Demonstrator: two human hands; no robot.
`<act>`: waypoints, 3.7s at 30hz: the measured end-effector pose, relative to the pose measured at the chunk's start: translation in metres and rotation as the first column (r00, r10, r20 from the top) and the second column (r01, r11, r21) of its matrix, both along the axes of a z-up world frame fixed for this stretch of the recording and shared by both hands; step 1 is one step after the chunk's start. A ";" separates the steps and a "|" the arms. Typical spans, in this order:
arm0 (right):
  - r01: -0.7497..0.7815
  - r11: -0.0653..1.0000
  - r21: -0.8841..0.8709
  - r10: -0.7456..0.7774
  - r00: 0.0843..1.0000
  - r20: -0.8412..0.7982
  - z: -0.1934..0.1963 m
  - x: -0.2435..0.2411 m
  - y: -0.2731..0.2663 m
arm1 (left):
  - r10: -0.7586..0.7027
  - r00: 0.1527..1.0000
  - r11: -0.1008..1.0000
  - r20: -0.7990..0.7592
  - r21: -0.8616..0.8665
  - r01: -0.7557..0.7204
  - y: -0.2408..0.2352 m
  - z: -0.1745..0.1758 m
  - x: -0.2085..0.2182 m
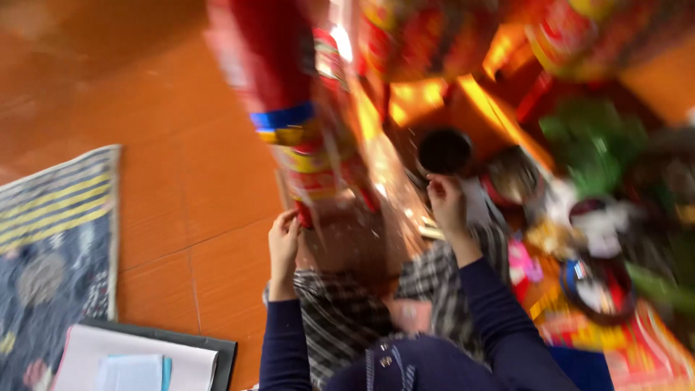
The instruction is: Decorating paper-mache horses with colored paper strips and flowers using glue
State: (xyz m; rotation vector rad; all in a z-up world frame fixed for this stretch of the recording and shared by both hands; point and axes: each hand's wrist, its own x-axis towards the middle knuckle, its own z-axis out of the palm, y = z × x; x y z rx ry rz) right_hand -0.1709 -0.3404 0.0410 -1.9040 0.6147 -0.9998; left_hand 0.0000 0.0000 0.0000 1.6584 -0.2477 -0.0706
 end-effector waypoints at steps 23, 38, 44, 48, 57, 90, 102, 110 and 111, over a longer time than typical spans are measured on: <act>0.886 0.464 -0.001 -0.742 0.388 -0.546 -0.219 -0.401 -0.137 | -0.118 0.695 0.990 -0.709 -0.136 0.029 0.016 -0.081 -0.068; 0.878 0.463 0.123 -0.655 0.432 -0.619 -0.228 -0.381 -0.177 | -0.103 0.709 0.995 -0.698 -0.074 0.072 0.016 -0.079 -0.069; 0.830 0.555 -0.059 -0.681 0.412 -0.605 -0.243 -0.376 -0.181 | -0.083 0.703 0.997 -0.706 -0.058 0.060 0.009 -0.074 -0.072; 0.723 0.691 0.020 -0.575 0.565 -0.592 -0.242 -0.364 -0.185 | -0.086 0.701 0.996 -0.708 -0.072 0.049 0.009 -0.073 -0.074; 0.848 0.527 -0.060 -0.668 0.369 -0.646 -0.277 -0.388 -0.200 | -0.086 0.706 0.996 -0.703 -0.065 0.057 0.010 -0.074 -0.072; 0.761 0.324 0.563 -0.572 0.631 -0.524 -0.272 -0.297 -0.081 | -0.085 0.704 0.994 -0.705 -0.113 0.007 0.010 -0.074 -0.075; -0.021 0.514 0.857 -0.114 0.989 0.093 -0.044 -0.166 -0.018 | -0.518 0.726 0.825 -0.453 -0.040 0.564 -0.120 0.068 -0.129; -0.577 0.561 0.593 0.458 0.813 0.358 0.062 -0.067 0.060 | -0.690 0.672 0.681 -0.268 -0.554 0.479 -0.153 0.144 -0.129; -0.582 0.567 0.583 0.450 0.811 0.373 0.067 -0.062 0.066 | -0.650 0.716 0.713 -0.257 -0.532 0.457 -0.147 0.148 -0.127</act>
